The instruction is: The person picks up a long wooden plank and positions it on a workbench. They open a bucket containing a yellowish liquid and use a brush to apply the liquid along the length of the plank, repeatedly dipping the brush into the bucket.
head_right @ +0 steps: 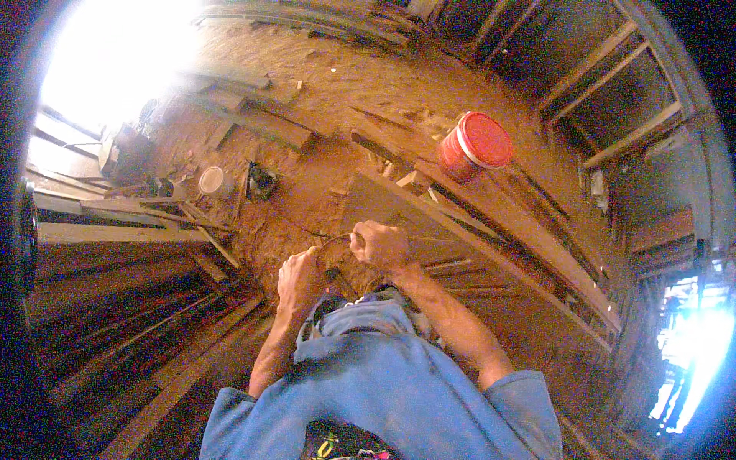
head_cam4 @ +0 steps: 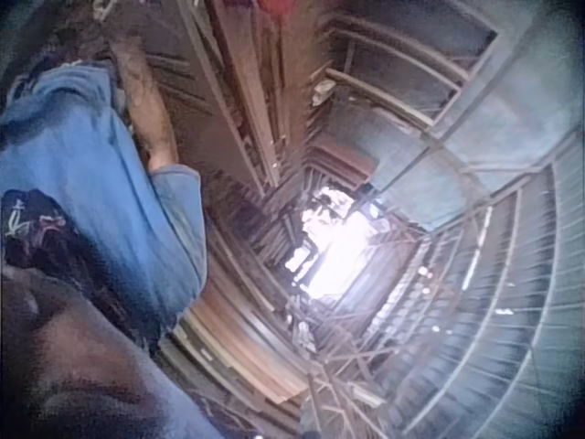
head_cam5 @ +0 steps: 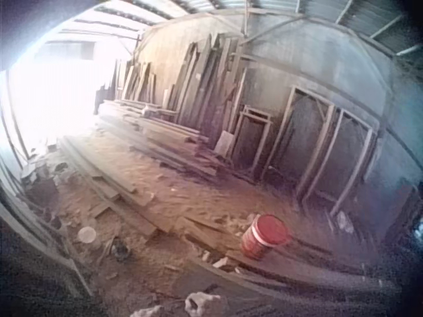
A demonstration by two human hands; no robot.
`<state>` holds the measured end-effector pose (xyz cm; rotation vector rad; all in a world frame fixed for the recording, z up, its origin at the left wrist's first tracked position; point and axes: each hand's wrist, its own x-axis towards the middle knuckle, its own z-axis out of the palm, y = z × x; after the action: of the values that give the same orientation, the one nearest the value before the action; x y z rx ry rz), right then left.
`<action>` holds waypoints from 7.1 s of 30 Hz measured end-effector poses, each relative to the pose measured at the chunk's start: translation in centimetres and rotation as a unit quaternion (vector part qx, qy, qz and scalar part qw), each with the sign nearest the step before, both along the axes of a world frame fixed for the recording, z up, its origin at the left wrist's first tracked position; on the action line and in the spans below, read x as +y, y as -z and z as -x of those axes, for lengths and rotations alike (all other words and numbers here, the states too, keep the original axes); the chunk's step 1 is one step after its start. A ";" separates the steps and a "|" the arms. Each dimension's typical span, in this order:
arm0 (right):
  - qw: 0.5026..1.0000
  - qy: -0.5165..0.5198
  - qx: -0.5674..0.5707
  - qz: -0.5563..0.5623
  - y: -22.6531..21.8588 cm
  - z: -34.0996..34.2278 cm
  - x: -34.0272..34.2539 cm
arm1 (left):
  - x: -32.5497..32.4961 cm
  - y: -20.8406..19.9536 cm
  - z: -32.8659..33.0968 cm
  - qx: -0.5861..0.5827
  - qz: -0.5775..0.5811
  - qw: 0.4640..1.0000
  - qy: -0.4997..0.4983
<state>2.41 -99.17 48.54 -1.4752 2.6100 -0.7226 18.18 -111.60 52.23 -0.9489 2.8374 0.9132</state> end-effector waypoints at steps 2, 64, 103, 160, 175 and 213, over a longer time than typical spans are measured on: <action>0.999 0.042 0.015 -0.007 0.6 1.0 0.5 | 1.4 -0.5 0.8 0.003 -0.014 1.000 0.024; 0.742 0.350 -0.554 0.139 9.2 8.0 43.6 | -5.1 12.1 45.1 0.153 0.275 0.925 0.213; 0.819 0.440 -0.350 0.114 16.0 1.8 43.6 | 5.4 3.9 46.7 0.136 -0.169 0.971 0.100; 0.924 0.114 -0.365 -0.035 7.8 -4.3 -9.8 | -20.7 10.3 -1.6 -0.018 -0.235 0.970 -0.049; 0.891 0.208 -0.389 0.109 10.4 -3.2 -5.4 | -18.2 11.1 3.2 0.038 -0.208 0.975 -0.064; 0.704 0.248 -0.604 0.280 13.2 -2.4 -5.3 | -16.7 15.6 3.6 0.064 -0.279 0.952 -0.109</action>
<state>4.86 -104.42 35.39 0.0183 1.6429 -1.8168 14.56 -128.30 36.66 -1.1513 2.3529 1.7302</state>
